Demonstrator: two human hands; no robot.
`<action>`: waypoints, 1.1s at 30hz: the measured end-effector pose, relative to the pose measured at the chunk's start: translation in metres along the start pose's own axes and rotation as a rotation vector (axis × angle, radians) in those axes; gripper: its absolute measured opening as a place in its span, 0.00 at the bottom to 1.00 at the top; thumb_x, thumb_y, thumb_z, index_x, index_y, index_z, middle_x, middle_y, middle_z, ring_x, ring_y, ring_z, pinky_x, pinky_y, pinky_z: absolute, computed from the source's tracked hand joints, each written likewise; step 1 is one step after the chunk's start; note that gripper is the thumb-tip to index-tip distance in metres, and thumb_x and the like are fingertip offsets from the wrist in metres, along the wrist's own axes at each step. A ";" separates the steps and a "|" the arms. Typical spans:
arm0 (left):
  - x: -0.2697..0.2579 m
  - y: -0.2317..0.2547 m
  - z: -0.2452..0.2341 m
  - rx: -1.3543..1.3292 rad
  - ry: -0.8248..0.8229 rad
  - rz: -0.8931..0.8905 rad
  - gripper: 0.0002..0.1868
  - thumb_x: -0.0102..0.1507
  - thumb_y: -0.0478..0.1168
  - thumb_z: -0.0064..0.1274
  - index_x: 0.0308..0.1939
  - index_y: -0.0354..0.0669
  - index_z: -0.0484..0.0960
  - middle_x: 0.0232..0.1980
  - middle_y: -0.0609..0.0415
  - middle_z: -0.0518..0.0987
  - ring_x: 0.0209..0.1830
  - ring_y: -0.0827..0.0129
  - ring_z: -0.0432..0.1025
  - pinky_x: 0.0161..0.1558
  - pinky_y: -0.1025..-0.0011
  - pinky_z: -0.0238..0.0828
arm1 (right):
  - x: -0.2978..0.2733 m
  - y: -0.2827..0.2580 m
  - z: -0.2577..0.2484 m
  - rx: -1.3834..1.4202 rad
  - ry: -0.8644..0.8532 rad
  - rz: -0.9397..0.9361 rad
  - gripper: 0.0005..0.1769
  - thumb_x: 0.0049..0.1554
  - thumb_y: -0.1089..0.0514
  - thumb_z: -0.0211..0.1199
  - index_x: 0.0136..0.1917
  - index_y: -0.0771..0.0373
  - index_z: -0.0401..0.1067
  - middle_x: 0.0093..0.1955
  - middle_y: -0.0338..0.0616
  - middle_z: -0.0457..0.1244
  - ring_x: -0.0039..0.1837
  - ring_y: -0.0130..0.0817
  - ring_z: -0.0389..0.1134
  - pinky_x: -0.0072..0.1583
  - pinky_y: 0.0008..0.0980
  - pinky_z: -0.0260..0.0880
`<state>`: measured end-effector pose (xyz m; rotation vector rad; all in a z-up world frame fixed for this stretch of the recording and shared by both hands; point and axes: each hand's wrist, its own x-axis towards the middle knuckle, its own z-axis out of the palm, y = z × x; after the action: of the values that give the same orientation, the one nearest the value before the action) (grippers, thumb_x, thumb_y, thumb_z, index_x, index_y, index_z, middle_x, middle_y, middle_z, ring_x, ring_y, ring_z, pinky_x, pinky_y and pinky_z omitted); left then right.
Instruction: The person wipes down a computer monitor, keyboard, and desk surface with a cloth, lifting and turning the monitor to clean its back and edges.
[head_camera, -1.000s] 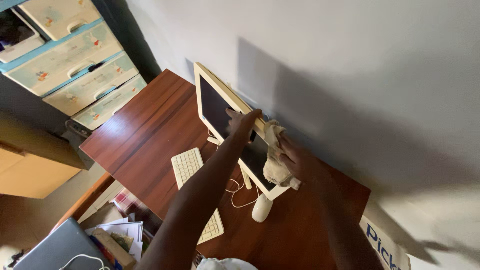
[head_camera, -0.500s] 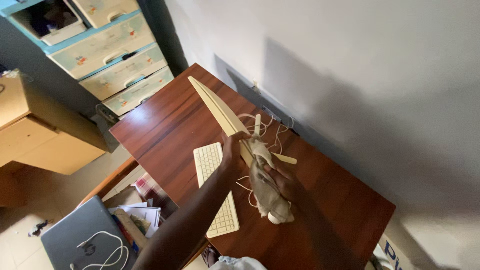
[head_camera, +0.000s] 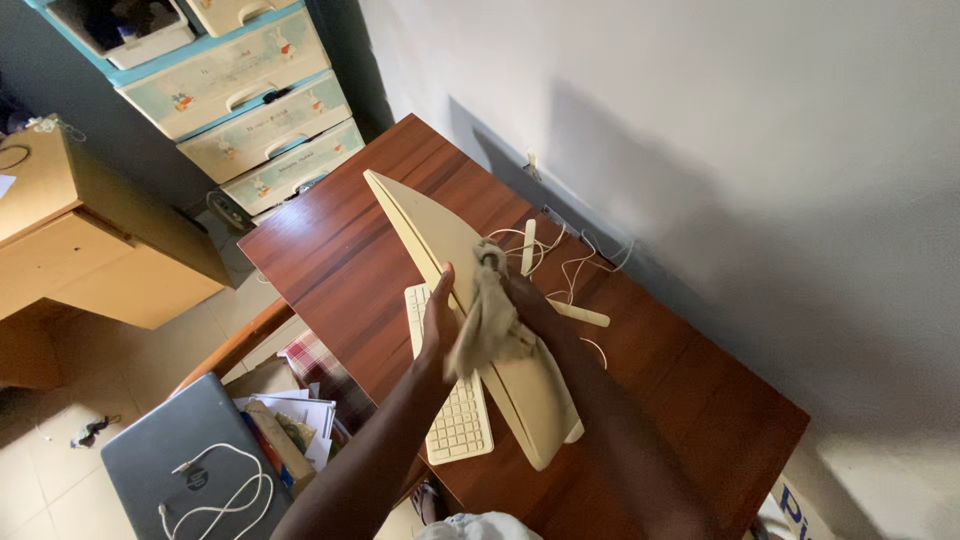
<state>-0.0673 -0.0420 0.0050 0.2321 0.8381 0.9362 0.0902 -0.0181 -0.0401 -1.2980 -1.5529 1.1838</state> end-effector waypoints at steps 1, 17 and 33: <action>0.001 0.002 -0.001 -0.025 -0.068 0.015 0.47 0.62 0.68 0.45 0.76 0.44 0.59 0.72 0.36 0.68 0.70 0.45 0.65 0.69 0.46 0.62 | 0.002 0.000 -0.001 -0.019 -0.008 0.003 0.44 0.66 0.35 0.43 0.83 0.65 0.45 0.81 0.66 0.45 0.80 0.62 0.51 0.77 0.59 0.55; 0.024 -0.024 -0.069 0.078 0.152 0.311 0.53 0.67 0.78 0.28 0.81 0.41 0.41 0.75 0.46 0.57 0.71 0.57 0.57 0.65 0.44 0.64 | 0.087 0.022 0.079 -0.659 -0.073 -0.363 0.32 0.70 0.32 0.44 0.79 0.49 0.52 0.86 0.61 0.44 0.86 0.60 0.47 0.81 0.54 0.50; -0.031 0.012 0.004 0.268 0.157 0.410 0.58 0.48 0.23 0.50 0.78 0.55 0.40 0.62 0.29 0.67 0.56 0.43 0.72 0.53 0.48 0.79 | 0.182 0.089 0.037 -0.132 -0.061 -0.113 0.24 0.72 0.37 0.44 0.66 0.58 0.57 0.67 0.56 0.56 0.72 0.51 0.58 0.76 0.54 0.56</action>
<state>-0.0811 -0.0586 0.0302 0.5845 1.0853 1.2343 0.0456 0.1587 -0.1360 -1.2510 -1.7502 1.0740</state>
